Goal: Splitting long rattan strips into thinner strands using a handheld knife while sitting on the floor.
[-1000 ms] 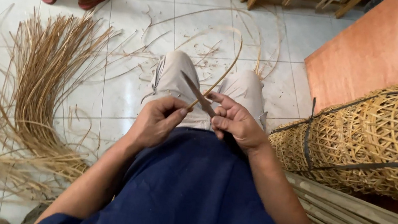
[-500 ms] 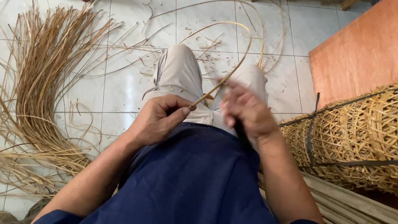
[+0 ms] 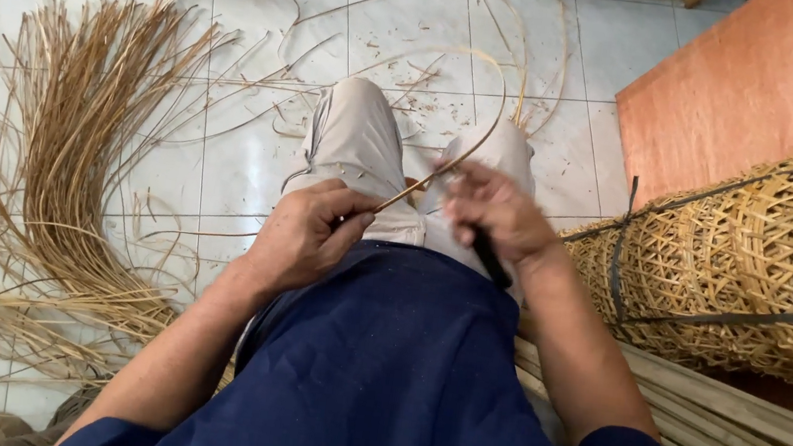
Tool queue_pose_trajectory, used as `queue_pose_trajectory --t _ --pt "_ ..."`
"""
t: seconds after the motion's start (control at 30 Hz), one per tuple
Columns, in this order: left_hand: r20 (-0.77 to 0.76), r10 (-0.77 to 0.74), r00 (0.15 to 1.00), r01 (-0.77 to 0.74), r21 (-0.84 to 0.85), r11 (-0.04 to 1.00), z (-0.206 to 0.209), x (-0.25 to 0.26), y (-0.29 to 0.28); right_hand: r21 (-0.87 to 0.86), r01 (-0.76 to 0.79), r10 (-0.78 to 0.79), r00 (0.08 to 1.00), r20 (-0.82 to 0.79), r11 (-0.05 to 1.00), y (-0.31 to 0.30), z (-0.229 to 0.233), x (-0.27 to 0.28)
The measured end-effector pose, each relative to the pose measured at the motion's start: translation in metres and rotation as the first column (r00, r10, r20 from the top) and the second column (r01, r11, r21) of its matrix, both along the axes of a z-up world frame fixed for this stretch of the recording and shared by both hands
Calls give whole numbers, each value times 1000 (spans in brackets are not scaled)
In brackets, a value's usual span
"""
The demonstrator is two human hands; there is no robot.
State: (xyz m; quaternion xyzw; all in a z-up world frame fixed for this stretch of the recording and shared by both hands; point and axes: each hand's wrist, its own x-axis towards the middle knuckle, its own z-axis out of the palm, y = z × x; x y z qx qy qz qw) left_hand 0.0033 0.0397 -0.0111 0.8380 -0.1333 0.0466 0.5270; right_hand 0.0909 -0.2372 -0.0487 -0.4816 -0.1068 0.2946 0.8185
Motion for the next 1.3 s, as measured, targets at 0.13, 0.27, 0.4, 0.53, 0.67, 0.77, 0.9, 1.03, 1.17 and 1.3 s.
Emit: queue_pose_trajectory --t 0.13,0.27,0.4,0.53,0.67,0.77,0.9,1.03,1.17,1.3 --pt "-99 -6 995 -2 -80 997 -1 -5 4 119 -3 -5 998 67 993 -25 1 46" --pt "-216 3 976 -60 -258 964 -15 1 -2 106 -39 35 999 37 994 20 12 2" --pt "-246 -39 969 -58 -378 924 -2 1 -8 85 -20 13 997 82 996 2 -2 23" --pt "-221 -14 975 -83 -422 903 10 6 -12 88 59 -71 987 142 994 -13 17 44" --pt "-204 -9 979 -84 -445 891 25 12 -20 -46 -64 73 972 223 997 29 28 -6" --pt "-207 -21 978 -80 -468 880 18 16 -23 -54 -96 106 964 244 994 37 18 -14" --pt "-197 -35 980 -70 -503 862 8 18 -24 -30 -65 70 958 278 997 40 14 -10" --pt "-195 -31 980 -75 -513 855 18 10 -21 -89 -85 108 947 302 992 44 12 -20" --pt "-200 -83 976 -38 -534 845 14 12 -18 -65 -58 76 946 316 996 42 8 -14" --pt "-207 -118 971 6 -472 881 27 4 -17 -70 -67 86 944 320 995 47 8 -21"
